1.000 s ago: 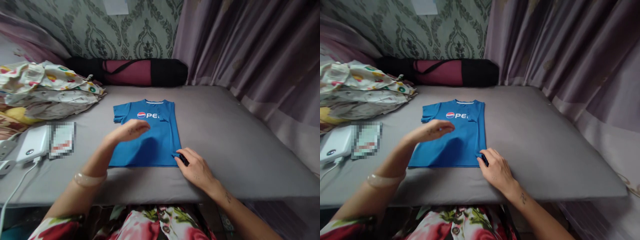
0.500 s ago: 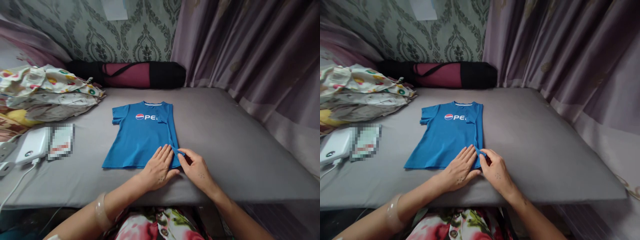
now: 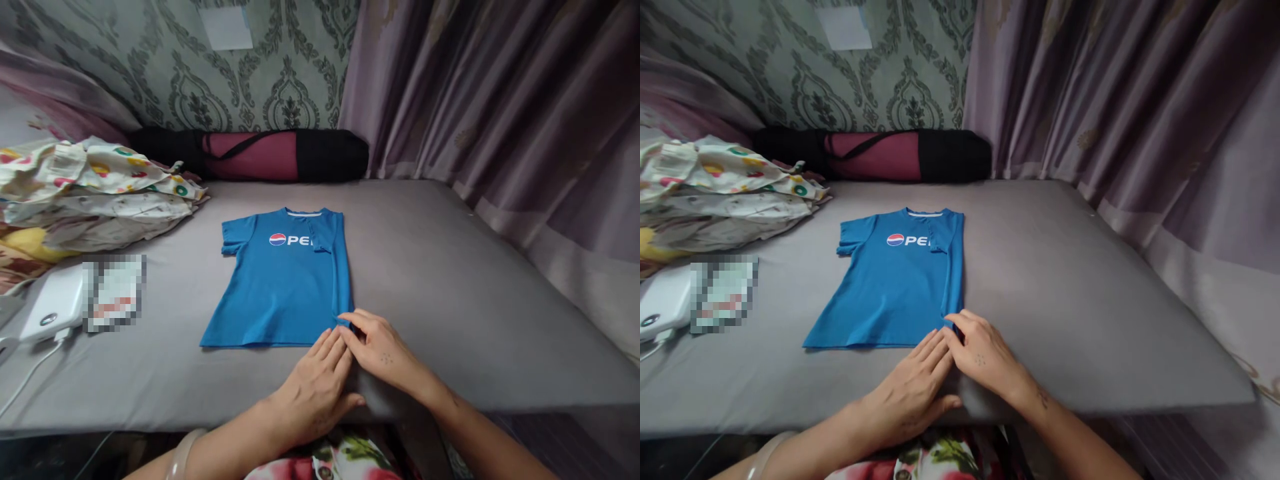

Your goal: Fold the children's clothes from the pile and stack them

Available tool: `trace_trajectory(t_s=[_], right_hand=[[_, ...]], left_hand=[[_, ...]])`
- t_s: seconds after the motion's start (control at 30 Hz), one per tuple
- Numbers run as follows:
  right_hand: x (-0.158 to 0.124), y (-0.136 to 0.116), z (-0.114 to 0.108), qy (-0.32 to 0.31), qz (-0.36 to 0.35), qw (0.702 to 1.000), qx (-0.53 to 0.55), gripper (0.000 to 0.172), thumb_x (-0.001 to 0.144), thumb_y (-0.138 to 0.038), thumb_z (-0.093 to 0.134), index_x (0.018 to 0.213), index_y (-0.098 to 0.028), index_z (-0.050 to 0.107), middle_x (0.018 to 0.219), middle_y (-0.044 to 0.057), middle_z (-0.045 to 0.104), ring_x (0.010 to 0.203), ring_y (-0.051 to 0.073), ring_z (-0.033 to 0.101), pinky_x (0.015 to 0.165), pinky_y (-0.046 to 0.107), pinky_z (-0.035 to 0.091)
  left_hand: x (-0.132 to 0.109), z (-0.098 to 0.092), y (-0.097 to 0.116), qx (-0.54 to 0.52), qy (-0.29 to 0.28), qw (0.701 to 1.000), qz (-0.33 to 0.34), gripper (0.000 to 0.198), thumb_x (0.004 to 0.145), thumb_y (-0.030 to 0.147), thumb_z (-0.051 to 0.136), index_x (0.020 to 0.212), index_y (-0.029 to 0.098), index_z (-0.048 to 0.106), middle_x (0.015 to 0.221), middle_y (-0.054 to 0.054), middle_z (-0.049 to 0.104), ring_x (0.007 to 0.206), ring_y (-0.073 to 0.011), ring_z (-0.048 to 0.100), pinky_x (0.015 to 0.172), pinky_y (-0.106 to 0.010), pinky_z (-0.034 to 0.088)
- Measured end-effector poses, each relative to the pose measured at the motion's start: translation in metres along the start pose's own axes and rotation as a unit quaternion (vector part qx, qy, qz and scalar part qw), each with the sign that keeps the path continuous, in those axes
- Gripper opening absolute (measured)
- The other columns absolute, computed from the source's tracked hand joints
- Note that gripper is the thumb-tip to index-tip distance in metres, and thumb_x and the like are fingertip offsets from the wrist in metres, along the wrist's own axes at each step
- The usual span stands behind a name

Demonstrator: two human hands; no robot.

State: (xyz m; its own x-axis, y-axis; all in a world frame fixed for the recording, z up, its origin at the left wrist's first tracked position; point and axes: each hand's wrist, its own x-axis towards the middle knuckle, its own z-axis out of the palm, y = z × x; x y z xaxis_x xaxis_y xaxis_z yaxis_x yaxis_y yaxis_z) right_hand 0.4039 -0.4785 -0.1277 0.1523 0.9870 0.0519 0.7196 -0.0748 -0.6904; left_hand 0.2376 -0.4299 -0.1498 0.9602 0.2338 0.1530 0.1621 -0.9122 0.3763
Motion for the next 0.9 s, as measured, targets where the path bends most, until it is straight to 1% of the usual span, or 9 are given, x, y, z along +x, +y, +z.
trace_trajectory(t_s=[0.1,0.17,0.2,0.3,0.4,0.5,0.6,0.73,0.9], right_hand=[[0.001,-0.003,-0.008,-0.066,-0.017,0.998,0.003,0.026,0.092,-0.033,0.05,0.108,-0.023,0.068,0.087,0.003,0.069,0.076,0.016,0.063,0.069,0.025,0.048],[0.004,-0.003,-0.014,-0.096,-0.032,0.995,0.014,0.028,0.094,-0.035,0.047,0.094,-0.024,0.072,0.079,0.0,0.069,0.071,0.015,0.062,0.066,0.024,0.047],[0.008,-0.002,-0.017,-0.1,-0.035,0.994,0.017,0.032,0.095,-0.035,0.044,0.087,-0.023,0.072,0.075,-0.001,0.069,0.07,0.015,0.062,0.065,0.024,0.046],[0.031,0.007,-0.024,-0.053,-0.03,0.998,0.0,0.036,0.095,-0.034,0.041,0.078,-0.022,0.071,0.073,-0.002,0.069,0.071,0.015,0.063,0.066,0.024,0.045],[0.07,0.019,-0.023,0.021,-0.017,0.998,-0.05,0.028,0.093,-0.03,0.044,0.087,-0.022,0.07,0.084,0.001,0.072,0.078,0.017,0.066,0.074,0.026,0.046],[0.114,0.026,-0.015,0.035,0.032,0.992,-0.121,0.024,0.092,-0.03,0.047,0.101,-0.021,0.067,0.091,0.005,0.073,0.086,0.02,0.066,0.08,0.028,0.046],[0.145,0.023,-0.004,0.018,0.079,0.979,-0.186,0.032,0.09,-0.031,0.051,0.119,-0.018,0.056,0.099,0.008,0.071,0.093,0.023,0.066,0.082,0.031,0.047],[0.162,0.017,0.006,0.005,0.112,0.964,-0.242,0.034,0.091,-0.022,0.044,0.124,-0.014,0.05,0.11,0.015,0.067,0.1,0.027,0.064,0.082,0.035,0.047],[0.168,0.024,0.01,0.037,0.122,0.968,-0.217,0.032,0.092,-0.02,0.04,0.121,-0.014,0.053,0.107,0.013,0.068,0.101,0.024,0.064,0.085,0.03,0.045]], left_hand=[[-0.008,-0.015,-0.003,-0.048,0.005,0.999,0.009,0.027,0.095,0.035,0.042,0.104,0.02,0.062,0.108,-0.009,0.068,0.109,-0.0224,0.06,0.095,-0.038,0.049],[-0.008,-0.023,-0.007,-0.073,0.023,0.997,-0.01,0.027,0.096,0.029,0.038,0.087,0.022,0.063,0.087,-0.005,0.069,0.085,-0.0184,0.065,0.08,-0.034,0.053],[-0.006,-0.027,-0.009,-0.077,0.037,0.996,-0.025,0.028,0.096,0.028,0.037,0.085,0.023,0.062,0.083,-0.005,0.068,0.079,-0.0177,0.064,0.076,-0.033,0.054],[0.006,-0.033,-0.018,-0.054,0.078,0.994,-0.059,0.023,0.096,0.024,0.037,0.096,0.022,0.06,0.095,-0.007,0.067,0.086,-0.0192,0.061,0.079,-0.034,0.053],[0.02,-0.034,-0.027,-0.014,0.064,0.997,-0.042,0.026,0.093,0.016,0.038,0.109,0.02,0.058,0.118,-0.008,0.062,0.099,-0.0204,0.058,0.087,-0.034,0.051],[0.026,-0.03,-0.033,0.005,0.025,0.999,-0.019,0.03,0.09,0.011,0.041,0.113,0.019,0.057,0.127,-0.007,0.058,0.102,-0.0212,0.056,0.09,-0.034,0.05],[0.024,-0.025,-0.037,0.003,0.016,1.0,-0.013,0.026,0.093,0.017,0.042,0.114,0.019,0.057,0.126,-0.005,0.059,0.105,-0.0221,0.054,0.09,-0.036,0.049],[0.018,-0.021,-0.039,0.002,0.018,1.0,-0.005,0.026,0.093,0.032,0.049,0.117,0.022,0.056,0.127,-0.004,0.058,0.106,-0.0235,0.052,0.088,-0.038,0.048],[0.017,-0.017,-0.038,0.004,0.028,0.999,0.037,0.023,0.097,0.018,0.037,0.104,0.016,0.06,0.111,-0.006,0.063,0.094,-0.0174,0.055,0.083,-0.03,0.049]])
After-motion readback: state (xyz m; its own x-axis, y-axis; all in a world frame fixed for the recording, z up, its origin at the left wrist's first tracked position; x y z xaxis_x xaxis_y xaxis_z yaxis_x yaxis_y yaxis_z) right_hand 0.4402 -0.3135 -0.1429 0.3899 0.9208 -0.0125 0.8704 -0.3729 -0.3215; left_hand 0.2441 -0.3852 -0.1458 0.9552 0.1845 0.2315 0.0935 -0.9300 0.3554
